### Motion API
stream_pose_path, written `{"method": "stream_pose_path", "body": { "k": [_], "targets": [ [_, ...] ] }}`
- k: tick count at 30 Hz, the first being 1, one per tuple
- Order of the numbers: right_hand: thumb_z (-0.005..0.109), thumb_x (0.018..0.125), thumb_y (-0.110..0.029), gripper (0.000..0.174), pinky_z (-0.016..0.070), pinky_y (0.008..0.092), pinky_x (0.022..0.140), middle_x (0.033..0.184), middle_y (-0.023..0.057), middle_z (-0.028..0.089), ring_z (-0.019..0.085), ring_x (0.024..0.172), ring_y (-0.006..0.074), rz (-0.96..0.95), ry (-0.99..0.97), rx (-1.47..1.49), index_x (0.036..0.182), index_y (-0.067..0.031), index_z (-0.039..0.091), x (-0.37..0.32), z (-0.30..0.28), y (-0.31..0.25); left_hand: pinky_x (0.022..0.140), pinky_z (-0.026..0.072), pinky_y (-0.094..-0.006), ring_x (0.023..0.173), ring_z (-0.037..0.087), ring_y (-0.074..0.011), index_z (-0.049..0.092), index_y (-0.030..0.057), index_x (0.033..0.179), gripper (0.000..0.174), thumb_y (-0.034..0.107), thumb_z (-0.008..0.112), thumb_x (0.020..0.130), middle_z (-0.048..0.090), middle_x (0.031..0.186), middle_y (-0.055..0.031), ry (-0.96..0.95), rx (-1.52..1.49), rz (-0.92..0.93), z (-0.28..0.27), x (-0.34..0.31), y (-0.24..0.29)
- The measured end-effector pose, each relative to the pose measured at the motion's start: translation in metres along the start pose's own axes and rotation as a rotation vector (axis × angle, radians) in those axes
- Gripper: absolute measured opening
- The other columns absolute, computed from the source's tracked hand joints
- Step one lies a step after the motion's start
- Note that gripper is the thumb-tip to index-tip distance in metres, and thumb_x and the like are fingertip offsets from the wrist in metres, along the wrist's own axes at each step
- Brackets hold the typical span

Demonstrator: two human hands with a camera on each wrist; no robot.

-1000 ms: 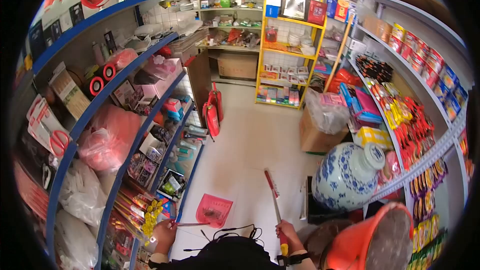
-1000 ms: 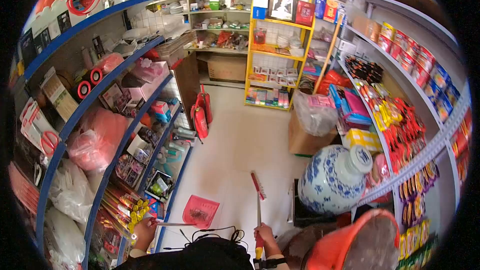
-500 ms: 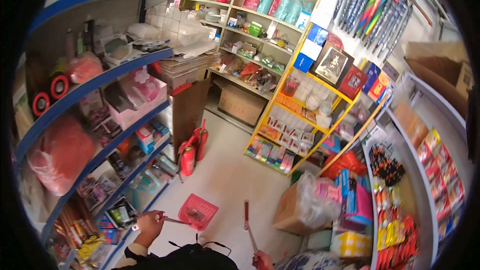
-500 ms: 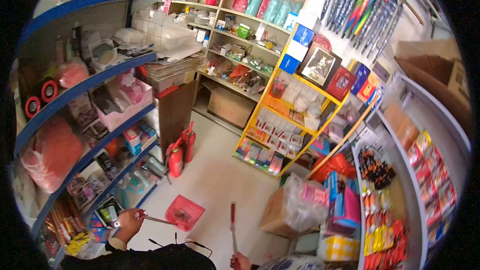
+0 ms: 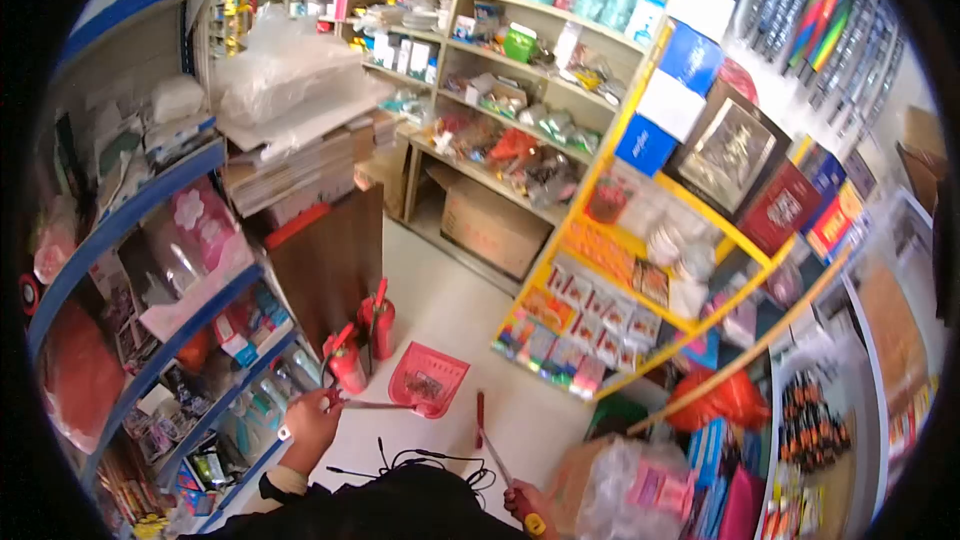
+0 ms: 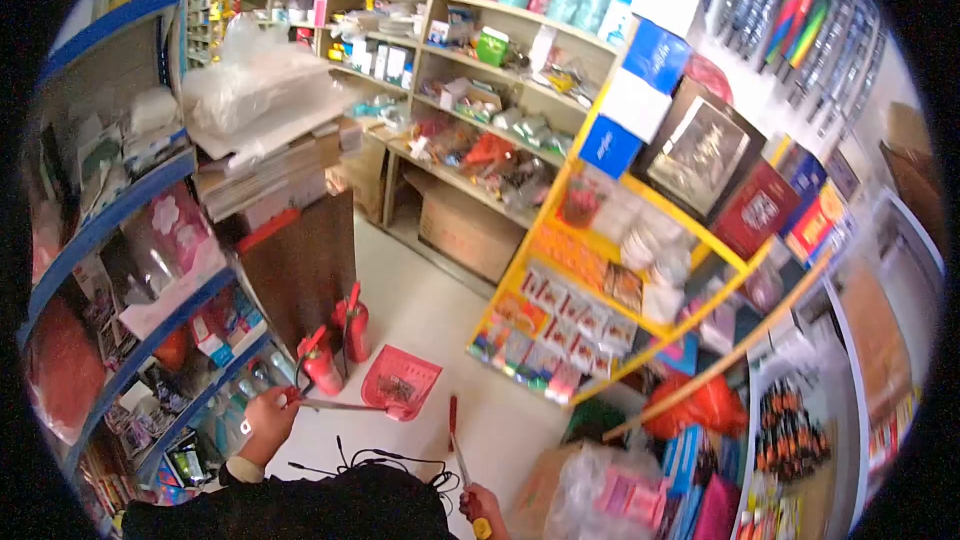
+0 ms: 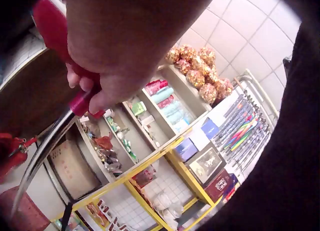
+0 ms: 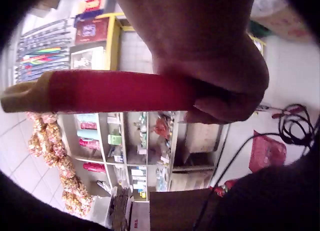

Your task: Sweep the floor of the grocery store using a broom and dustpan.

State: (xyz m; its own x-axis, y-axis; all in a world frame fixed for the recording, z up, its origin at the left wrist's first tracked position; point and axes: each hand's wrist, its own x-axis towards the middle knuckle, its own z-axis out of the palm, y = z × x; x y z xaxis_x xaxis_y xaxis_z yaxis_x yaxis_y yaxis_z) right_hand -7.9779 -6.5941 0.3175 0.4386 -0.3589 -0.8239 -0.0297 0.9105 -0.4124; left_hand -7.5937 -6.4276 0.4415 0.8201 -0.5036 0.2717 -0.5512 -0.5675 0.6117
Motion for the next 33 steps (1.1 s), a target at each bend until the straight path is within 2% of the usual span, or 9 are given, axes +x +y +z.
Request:
{"method": "stream_pose_path", "body": {
  "k": [1, 5, 9, 10, 12, 15, 24, 29, 33],
  "targets": [
    [0.046, 0.084, -0.018, 0.022, 0.0272, 0.0236, 0.036, 0.054, 0.0004, 0.044, 0.037, 0.042, 0.0126, 0.124, -0.053, -0.074, 0.064, -0.0101, 0.042, 0.016, 0.001, -0.038, 0.064, 0.0465, -0.0396, 0.068, 0.061, -0.0285, 0.067, 0.0131, 0.076, 0.017, 0.023, 0.072, 0.064, 0.064, 0.070, -0.0093, 0.029, 0.054, -0.029, 0.015, 0.014, 0.019],
    [0.046, 0.080, -0.013, 0.021, 0.0287, 0.0239, 0.036, 0.055, 0.0041, 0.043, 0.038, 0.043, 0.0152, -0.058, -0.052, -0.124, 0.060, -0.0081, 0.044, 0.092, 0.022, -0.173, 0.069, 0.0455, -0.0394, 0.072, 0.061, -0.0279, 0.067, 0.0140, 0.081, 0.021, 0.024, 0.072, 0.064, 0.064, 0.072, -0.0087, 0.037, 0.051, -0.057, 0.054, 0.089, 0.084],
    [0.043, 0.080, -0.013, 0.021, 0.0308, 0.0236, 0.039, 0.053, 0.0042, 0.040, 0.038, 0.044, 0.0153, 0.031, -0.135, -0.172, 0.059, -0.0066, 0.044, 0.144, 0.073, -0.301, 0.070, 0.0449, -0.0407, 0.075, 0.061, -0.0284, 0.067, 0.0136, 0.087, 0.026, 0.024, 0.073, 0.064, 0.065, 0.076, -0.0092, 0.079, 0.053, -0.116, 0.085, 0.151, 0.140],
    [0.043, 0.080, -0.013, 0.022, 0.0314, 0.0232, 0.040, 0.053, 0.0039, 0.039, 0.038, 0.044, 0.0148, -0.104, -0.231, -0.202, 0.059, -0.0069, 0.044, 0.159, 0.084, -0.323, 0.070, 0.0450, -0.0400, 0.075, 0.061, -0.0286, 0.067, 0.0125, 0.087, 0.026, 0.023, 0.073, 0.064, 0.065, 0.076, -0.0095, 0.103, 0.066, -0.131, 0.101, 0.167, 0.143],
    [0.044, 0.082, -0.013, 0.018, 0.0323, 0.0224, 0.039, 0.054, 0.0027, 0.041, 0.040, 0.044, 0.0133, -0.105, -0.395, -0.264, 0.064, -0.0080, 0.046, 0.230, 0.095, -0.377, 0.070, 0.0453, -0.0387, 0.076, 0.061, -0.0289, 0.067, 0.0104, 0.087, 0.026, 0.022, 0.073, 0.064, 0.065, 0.078, -0.0100, 0.147, 0.075, -0.168, 0.134, 0.209, 0.149],
    [0.050, 0.084, -0.015, 0.011, 0.0324, 0.0206, 0.036, 0.058, -0.0009, 0.048, 0.046, 0.045, 0.0078, 0.057, -0.193, -0.136, 0.075, -0.0112, 0.046, 0.280, 0.156, -0.462, 0.072, 0.0456, -0.0369, 0.078, 0.061, -0.0283, 0.067, 0.0090, 0.086, 0.025, 0.019, 0.074, 0.064, 0.066, 0.081, -0.0101, 0.148, 0.059, -0.233, 0.177, 0.279, 0.168],
    [0.049, 0.083, -0.010, 0.007, 0.0368, 0.0284, 0.035, 0.058, 0.0015, 0.047, 0.047, 0.044, 0.0122, 0.171, -0.237, -0.272, 0.081, -0.0138, 0.043, 0.430, 0.321, -0.680, 0.068, 0.0467, -0.0344, 0.073, 0.062, -0.0259, 0.067, 0.0095, 0.088, 0.023, 0.015, 0.073, 0.066, 0.065, 0.078, -0.0078, 0.158, 0.027, -0.255, 0.273, 0.516, 0.196],
    [0.049, 0.083, -0.012, 0.006, 0.0372, 0.0286, 0.035, 0.058, 0.0023, 0.048, 0.048, 0.045, 0.0125, 0.212, -0.217, -0.400, 0.079, -0.0115, 0.044, 0.516, 0.411, -0.771, 0.066, 0.0473, -0.0340, 0.072, 0.062, -0.0257, 0.067, 0.0098, 0.088, 0.022, 0.016, 0.074, 0.067, 0.065, 0.076, -0.0077, 0.184, 0.109, -0.339, 0.321, 0.607, 0.198],
    [0.051, 0.083, -0.008, 0.015, 0.0344, 0.0226, 0.034, 0.059, 0.0009, 0.051, 0.049, 0.044, 0.0091, 0.355, -0.273, -0.429, 0.089, -0.0157, 0.039, 0.618, 0.484, -0.843, 0.066, 0.0449, -0.0345, 0.071, 0.060, -0.0246, 0.066, 0.0118, 0.089, 0.022, 0.015, 0.072, 0.067, 0.064, 0.076, -0.0051, 0.259, 0.076, -0.449, 0.368, 0.674, 0.215]
  ]
}}
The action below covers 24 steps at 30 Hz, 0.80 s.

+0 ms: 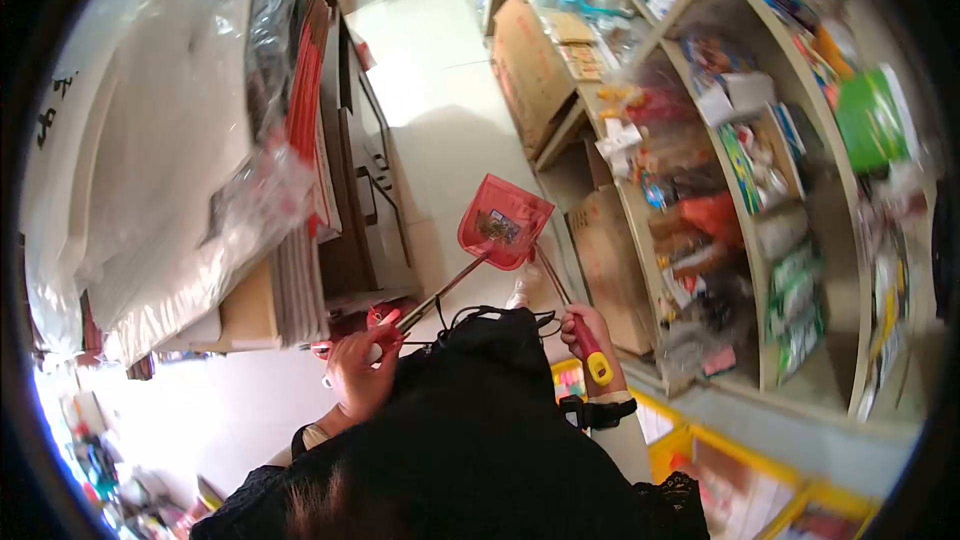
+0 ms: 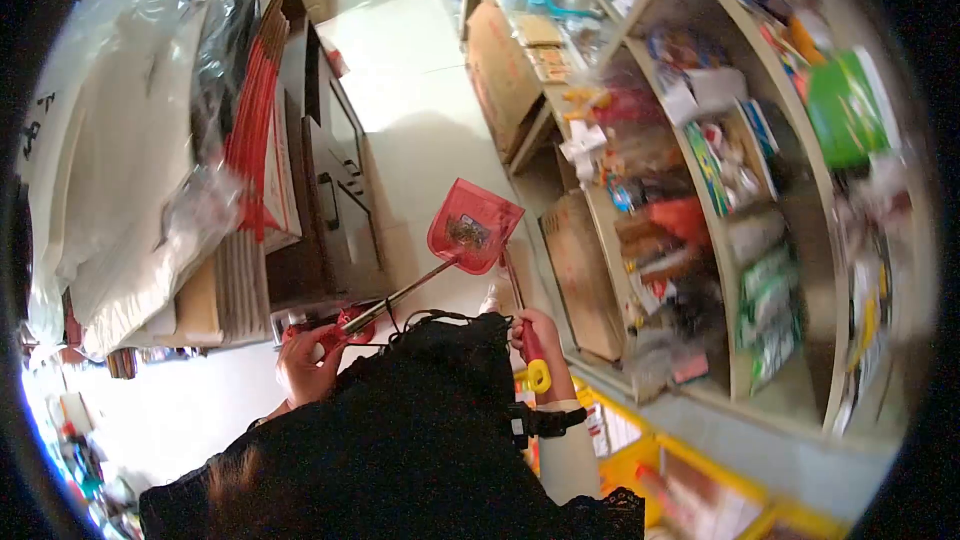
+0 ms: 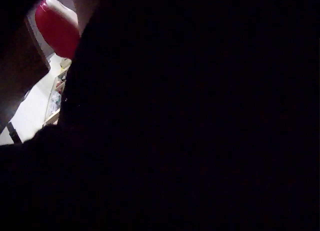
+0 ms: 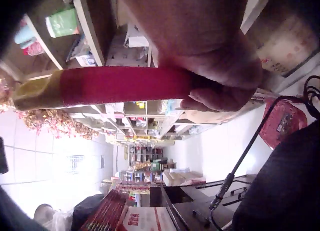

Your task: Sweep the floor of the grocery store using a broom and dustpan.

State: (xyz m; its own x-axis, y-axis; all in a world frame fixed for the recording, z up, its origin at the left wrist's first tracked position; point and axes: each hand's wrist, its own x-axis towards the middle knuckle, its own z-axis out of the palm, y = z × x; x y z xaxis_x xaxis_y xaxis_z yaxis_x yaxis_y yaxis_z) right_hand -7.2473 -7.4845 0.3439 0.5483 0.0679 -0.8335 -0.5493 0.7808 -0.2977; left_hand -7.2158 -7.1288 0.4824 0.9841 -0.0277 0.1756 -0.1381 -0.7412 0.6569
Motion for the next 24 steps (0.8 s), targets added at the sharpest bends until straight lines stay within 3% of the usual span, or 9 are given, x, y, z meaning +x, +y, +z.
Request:
{"method": "stream_pose_path", "body": {
  "k": [3, 5, 9, 12, 14, 18, 20, 21, 24],
  "targets": [
    [0.051, 0.083, -0.010, 0.011, 0.0346, 0.0228, 0.034, 0.058, 0.0008, 0.051, 0.049, 0.044, 0.0090, 0.080, -0.011, -0.128, 0.084, -0.0141, 0.041, 0.043, 0.020, -0.091, 0.068, 0.0445, -0.0334, 0.071, 0.060, -0.0242, 0.066, 0.0127, 0.089, 0.025, 0.013, 0.073, 0.065, 0.064, 0.076, -0.0047, 0.082, 0.031, -0.137, 0.045, 0.024, 0.035],
    [0.049, 0.083, -0.019, 0.017, 0.0356, 0.0278, 0.034, 0.056, 0.0011, 0.048, 0.048, 0.044, 0.0114, 0.144, -0.098, -0.292, 0.068, -0.0106, 0.046, 0.072, 0.035, -0.148, 0.071, 0.0441, -0.0333, 0.073, 0.060, -0.0241, 0.066, 0.0143, 0.091, 0.030, 0.012, 0.073, 0.062, 0.064, 0.075, -0.0048, 0.145, 0.074, -0.242, 0.062, 0.050, 0.068],
    [0.052, 0.081, -0.012, 0.012, 0.0360, 0.0219, 0.038, 0.057, 0.0000, 0.051, 0.051, 0.047, 0.0088, 0.222, -0.217, -0.265, 0.071, -0.0112, 0.045, 0.139, 0.084, -0.250, 0.071, 0.0446, -0.0340, 0.076, 0.060, -0.0247, 0.066, 0.0131, 0.092, 0.030, 0.013, 0.074, 0.063, 0.064, 0.079, -0.0059, 0.245, 0.160, -0.515, 0.095, 0.103, 0.118],
    [0.052, 0.081, -0.012, 0.011, 0.0363, 0.0223, 0.037, 0.058, 0.0004, 0.052, 0.052, 0.048, 0.0094, 0.328, -0.244, -0.249, 0.072, -0.0108, 0.046, 0.175, 0.141, -0.304, 0.072, 0.0455, -0.0342, 0.078, 0.061, -0.0252, 0.066, 0.0121, 0.092, 0.030, 0.014, 0.074, 0.064, 0.065, 0.081, -0.0065, 0.399, 0.202, -0.621, 0.115, 0.145, 0.128],
    [0.052, 0.081, -0.012, 0.010, 0.0368, 0.0225, 0.037, 0.058, 0.0005, 0.052, 0.053, 0.048, 0.0098, 0.266, -0.275, -0.335, 0.074, -0.0106, 0.046, 0.203, 0.175, -0.335, 0.071, 0.0465, -0.0339, 0.078, 0.061, -0.0255, 0.067, 0.0112, 0.091, 0.028, 0.016, 0.074, 0.064, 0.065, 0.081, -0.0072, 0.449, 0.202, -0.673, 0.130, 0.182, 0.133],
    [0.050, 0.083, -0.017, 0.010, 0.0367, 0.0265, 0.036, 0.057, 0.0019, 0.048, 0.048, 0.046, 0.0130, 0.285, -0.271, -0.380, 0.076, -0.0122, 0.043, 0.266, 0.253, -0.394, 0.068, 0.0470, -0.0335, 0.077, 0.062, -0.0256, 0.067, 0.0099, 0.087, 0.024, 0.015, 0.073, 0.065, 0.065, 0.080, -0.0085, 0.429, 0.215, -0.706, 0.149, 0.284, 0.124],
    [0.050, 0.083, -0.016, 0.008, 0.0364, 0.0274, 0.035, 0.060, 0.0019, 0.048, 0.048, 0.047, 0.0138, 0.236, -0.381, -0.540, 0.081, -0.0129, 0.043, 0.294, 0.293, -0.421, 0.068, 0.0470, -0.0339, 0.076, 0.062, -0.0262, 0.067, 0.0092, 0.088, 0.024, 0.015, 0.072, 0.065, 0.065, 0.080, -0.0092, 0.454, 0.117, -0.732, 0.156, 0.345, 0.106],
    [0.049, 0.083, -0.014, 0.008, 0.0368, 0.0296, 0.035, 0.062, 0.0027, 0.048, 0.049, 0.049, 0.0149, 0.229, -0.337, -0.420, 0.084, -0.0131, 0.041, 0.320, 0.302, -0.428, 0.068, 0.0472, -0.0348, 0.075, 0.062, -0.0271, 0.067, 0.0084, 0.088, 0.023, 0.012, 0.071, 0.066, 0.065, 0.079, -0.0102, 0.417, 0.113, -0.740, 0.160, 0.372, 0.100],
    [0.048, 0.085, -0.011, 0.038, 0.0408, 0.0304, 0.039, 0.064, 0.0056, 0.047, 0.048, 0.051, 0.0150, 0.211, -0.300, -0.460, 0.121, -0.0102, 0.034, 0.352, 0.388, -0.476, 0.068, 0.0476, -0.0352, 0.075, 0.062, -0.0276, 0.067, 0.0076, 0.088, 0.022, 0.010, 0.070, 0.066, 0.065, 0.079, -0.0101, 0.472, 0.044, -0.729, 0.149, 0.476, 0.083]
  ]
}}
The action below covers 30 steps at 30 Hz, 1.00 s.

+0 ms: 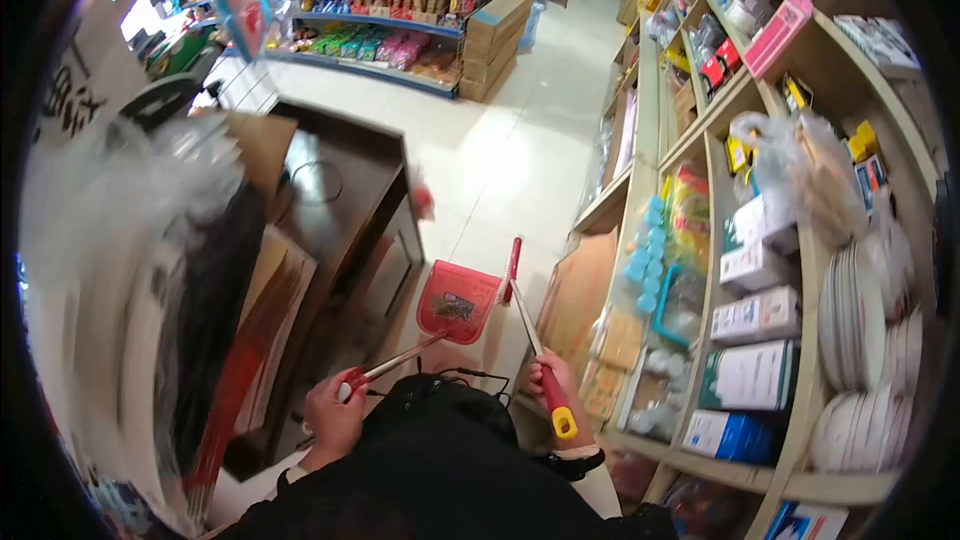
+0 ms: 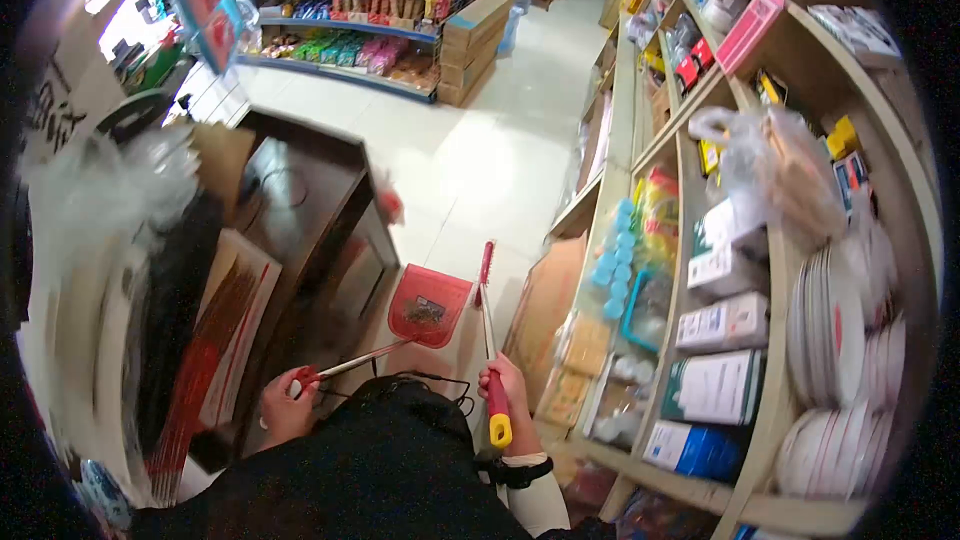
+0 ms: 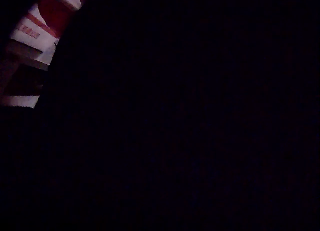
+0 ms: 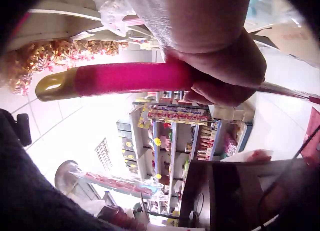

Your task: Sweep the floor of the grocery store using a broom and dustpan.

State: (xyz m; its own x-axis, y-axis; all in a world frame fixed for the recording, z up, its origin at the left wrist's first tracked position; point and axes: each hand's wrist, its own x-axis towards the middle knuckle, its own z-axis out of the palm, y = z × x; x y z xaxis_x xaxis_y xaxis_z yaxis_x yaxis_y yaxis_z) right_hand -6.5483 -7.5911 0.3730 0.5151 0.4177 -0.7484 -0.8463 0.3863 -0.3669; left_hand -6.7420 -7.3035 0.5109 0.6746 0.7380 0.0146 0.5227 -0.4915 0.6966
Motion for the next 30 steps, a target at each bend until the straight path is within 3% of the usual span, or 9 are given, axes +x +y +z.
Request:
{"method": "stream_pose_path", "body": {
  "k": [6, 7, 10, 12, 17, 21, 25, 29, 30],
  "targets": [
    [0.049, 0.085, -0.010, 0.061, 0.0413, 0.0295, 0.041, 0.067, 0.0061, 0.048, 0.049, 0.053, 0.0148, -0.061, -0.108, -0.059, 0.135, -0.0092, 0.014, 0.068, 0.087, -0.177, 0.066, 0.0484, -0.0331, 0.073, 0.063, -0.0265, 0.067, 0.0080, 0.088, 0.023, 0.009, 0.071, 0.065, 0.065, 0.078, -0.0099, 0.046, -0.093, -0.016, 0.093, 0.147, 0.081],
    [0.048, 0.086, -0.011, 0.009, 0.0379, 0.0239, 0.037, 0.066, 0.0025, 0.048, 0.049, 0.050, 0.0104, -0.097, -0.071, -0.124, 0.091, -0.0121, 0.041, 0.076, 0.110, -0.206, 0.066, 0.0486, -0.0327, 0.073, 0.063, -0.0258, 0.067, 0.0082, 0.087, 0.023, 0.010, 0.072, 0.065, 0.065, 0.078, -0.0099, 0.066, -0.102, 0.032, 0.110, 0.173, 0.096],
    [0.050, 0.084, -0.012, 0.028, 0.0437, 0.0290, 0.041, 0.066, 0.0070, 0.050, 0.052, 0.053, 0.0147, -0.134, -0.141, -0.184, 0.109, -0.0068, 0.037, 0.145, 0.131, -0.289, 0.066, 0.0487, -0.0321, 0.073, 0.063, -0.0241, 0.068, 0.0087, 0.086, 0.022, 0.011, 0.072, 0.065, 0.065, 0.077, -0.0093, 0.103, 0.051, 0.120, 0.156, 0.248, 0.149],
    [0.052, 0.082, -0.012, 0.010, 0.0449, 0.0287, 0.040, 0.065, 0.0072, 0.052, 0.053, 0.052, 0.0159, -0.163, -0.123, -0.258, 0.085, -0.0062, 0.045, 0.193, 0.166, -0.365, 0.065, 0.0490, -0.0322, 0.071, 0.063, -0.0240, 0.068, 0.0095, 0.085, 0.020, 0.013, 0.072, 0.065, 0.065, 0.076, -0.0091, 0.178, 0.082, 0.160, 0.201, 0.303, 0.180],
    [0.054, 0.083, -0.017, 0.013, 0.0374, 0.0237, 0.038, 0.063, 0.0053, 0.052, 0.050, 0.052, 0.0133, -0.243, -0.016, -0.149, 0.078, -0.0060, 0.051, 0.259, 0.282, -0.508, 0.063, 0.0494, -0.0322, 0.069, 0.064, -0.0253, 0.069, 0.0116, 0.085, 0.020, 0.018, 0.072, 0.066, 0.065, 0.075, -0.0099, 0.221, -0.080, 0.116, 0.272, 0.420, 0.276],
    [0.054, 0.085, -0.015, 0.008, 0.0327, 0.0206, 0.040, 0.067, 0.0040, 0.055, 0.047, 0.050, 0.0090, -0.511, -0.321, -0.063, 0.080, -0.0102, 0.051, 0.350, 0.332, -0.602, 0.059, 0.0479, -0.0332, 0.066, 0.062, -0.0257, 0.069, 0.0137, 0.084, 0.020, 0.022, 0.073, 0.066, 0.065, 0.073, -0.0080, 0.293, -0.018, 0.100, 0.310, 0.504, 0.336],
    [0.053, 0.088, -0.024, 0.011, 0.0301, 0.0179, 0.034, 0.065, 0.0011, 0.050, 0.042, 0.045, 0.0064, -0.299, -0.324, -0.004, 0.094, -0.0149, 0.050, 0.421, 0.348, -0.706, 0.056, 0.0468, -0.0346, 0.063, 0.061, -0.0251, 0.069, 0.0161, 0.083, 0.017, 0.023, 0.070, 0.068, 0.064, 0.069, -0.0063, 0.334, 0.028, 0.118, 0.350, 0.601, 0.380],
    [0.048, 0.089, -0.034, 0.041, 0.0280, 0.0198, 0.030, 0.060, 0.0037, 0.053, 0.037, 0.035, 0.0068, -0.168, -0.341, -0.023, 0.126, -0.0177, 0.046, 0.491, 0.395, -0.805, 0.058, 0.0462, -0.0356, 0.061, 0.061, -0.0232, 0.069, 0.0168, 0.080, 0.014, 0.023, 0.069, 0.068, 0.064, 0.066, -0.0050, 0.338, 0.036, 0.141, 0.439, 0.721, 0.396],
    [0.048, 0.090, -0.036, 0.035, 0.0277, 0.0203, 0.030, 0.058, 0.0037, 0.052, 0.036, 0.033, 0.0075, -0.124, -0.304, -0.018, 0.119, -0.0169, 0.050, 0.512, 0.406, -0.829, 0.059, 0.0458, -0.0356, 0.060, 0.060, -0.0229, 0.069, 0.0173, 0.080, 0.014, 0.024, 0.069, 0.068, 0.063, 0.065, -0.0042, 0.320, 0.085, 0.183, 0.457, 0.759, 0.405]
  ]
}}
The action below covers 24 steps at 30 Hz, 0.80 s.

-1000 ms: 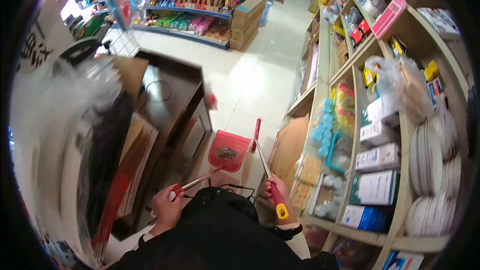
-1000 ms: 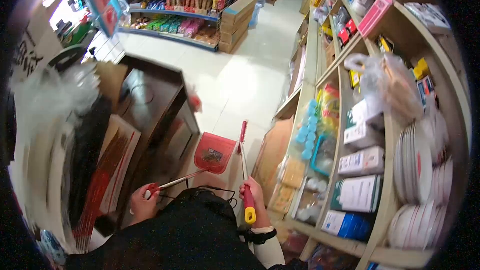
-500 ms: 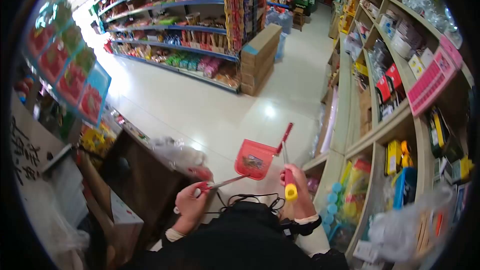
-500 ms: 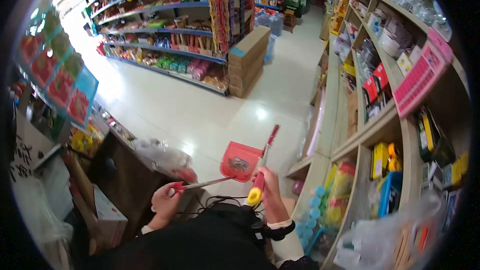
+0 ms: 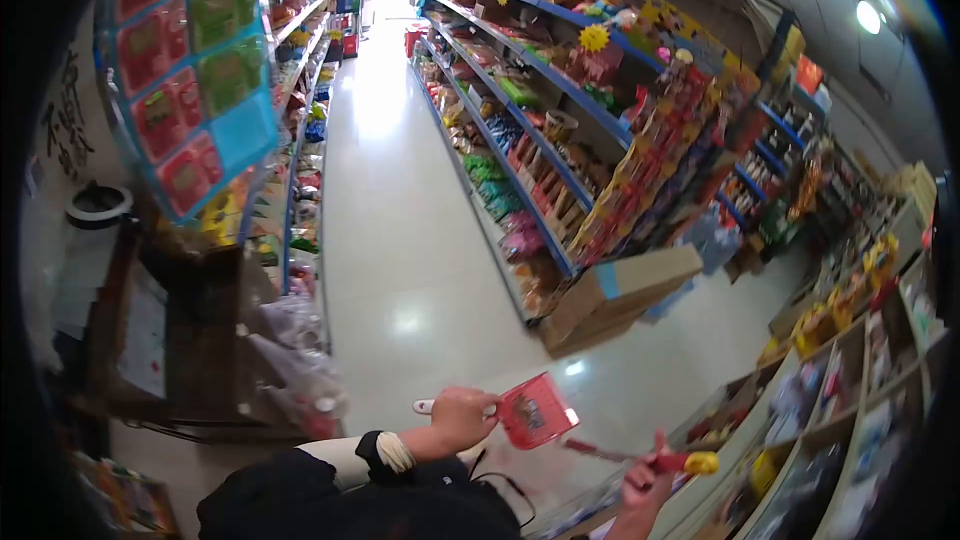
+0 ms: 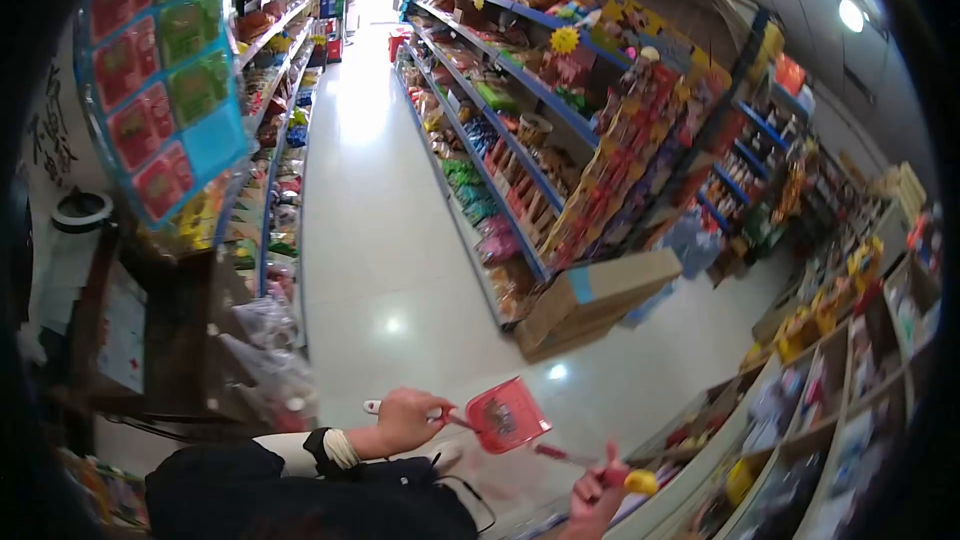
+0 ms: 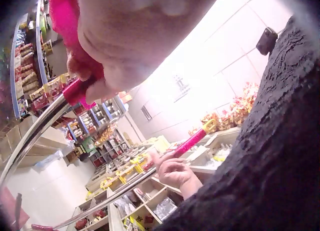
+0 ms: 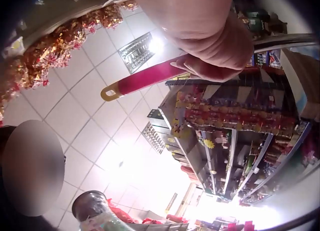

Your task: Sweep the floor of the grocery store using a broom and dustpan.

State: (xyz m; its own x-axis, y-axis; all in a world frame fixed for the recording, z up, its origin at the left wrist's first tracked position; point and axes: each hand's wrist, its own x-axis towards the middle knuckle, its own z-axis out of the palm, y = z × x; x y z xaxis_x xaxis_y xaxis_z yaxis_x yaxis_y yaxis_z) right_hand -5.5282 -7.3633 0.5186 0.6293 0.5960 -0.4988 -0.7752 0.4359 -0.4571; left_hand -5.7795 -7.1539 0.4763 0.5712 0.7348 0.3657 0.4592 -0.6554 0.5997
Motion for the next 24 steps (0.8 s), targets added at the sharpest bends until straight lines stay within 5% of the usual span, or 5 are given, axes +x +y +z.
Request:
{"method": "stream_pose_path", "body": {
  "k": [3, 10, 14, 17, 24],
  "targets": [
    [0.047, 0.090, -0.027, 0.056, 0.0407, 0.0232, 0.035, 0.076, 0.0118, 0.059, 0.047, 0.040, 0.0176, 0.056, -0.010, -0.059, 0.138, -0.0095, 0.024, 0.060, 0.001, -0.082, 0.068, 0.0457, -0.0368, 0.069, 0.062, -0.0231, 0.068, 0.0174, 0.086, 0.020, 0.024, 0.064, 0.067, 0.064, 0.071, -0.0048, -0.168, -0.038, -0.054, 0.074, 0.093, 0.034],
    [0.050, 0.088, -0.036, 0.072, 0.0370, 0.0262, 0.031, 0.074, 0.0142, 0.058, 0.043, 0.036, 0.0183, 0.067, -0.234, -0.063, 0.143, -0.0203, 0.006, 0.173, 0.049, -0.250, 0.068, 0.0452, -0.0368, 0.069, 0.061, -0.0239, 0.069, 0.0179, 0.089, 0.025, 0.020, 0.065, 0.065, 0.063, 0.069, -0.0061, -0.314, -0.024, 0.130, 0.247, 0.294, 0.142],
    [0.039, 0.093, -0.036, 0.030, 0.0289, 0.0194, 0.028, 0.057, 0.0033, 0.051, 0.038, 0.030, 0.0083, 0.082, -0.441, -0.175, 0.096, -0.0142, 0.059, 0.287, 0.082, -0.341, 0.068, 0.0470, -0.0364, 0.073, 0.062, -0.0245, 0.069, 0.0195, 0.088, 0.023, 0.021, 0.065, 0.065, 0.065, 0.074, -0.0079, -0.399, 0.009, 0.183, 0.357, 0.402, 0.205],
    [0.047, 0.090, -0.038, 0.026, 0.0235, 0.0200, 0.029, 0.053, 0.0036, 0.045, 0.031, 0.031, 0.0077, -0.067, -0.212, -0.539, 0.085, -0.0124, 0.053, 0.350, 0.120, -0.414, 0.066, 0.0464, -0.0388, 0.073, 0.062, -0.0261, 0.069, 0.0178, 0.086, 0.021, 0.028, 0.067, 0.067, 0.064, 0.074, -0.0088, -0.297, -0.045, 0.238, 0.449, 0.471, 0.256],
    [0.038, 0.093, -0.046, 0.045, 0.0293, 0.0195, 0.029, 0.057, 0.0113, 0.056, 0.039, 0.029, 0.0109, 0.101, -0.517, -0.562, 0.086, -0.0045, 0.054, 0.510, 0.179, -0.581, 0.058, 0.0440, -0.0398, 0.065, 0.060, -0.0265, 0.067, 0.0140, 0.079, 0.020, 0.028, 0.066, 0.065, 0.061, 0.067, -0.0084, -0.298, -0.259, 0.255, 0.612, 0.624, 0.372]
  ]
}}
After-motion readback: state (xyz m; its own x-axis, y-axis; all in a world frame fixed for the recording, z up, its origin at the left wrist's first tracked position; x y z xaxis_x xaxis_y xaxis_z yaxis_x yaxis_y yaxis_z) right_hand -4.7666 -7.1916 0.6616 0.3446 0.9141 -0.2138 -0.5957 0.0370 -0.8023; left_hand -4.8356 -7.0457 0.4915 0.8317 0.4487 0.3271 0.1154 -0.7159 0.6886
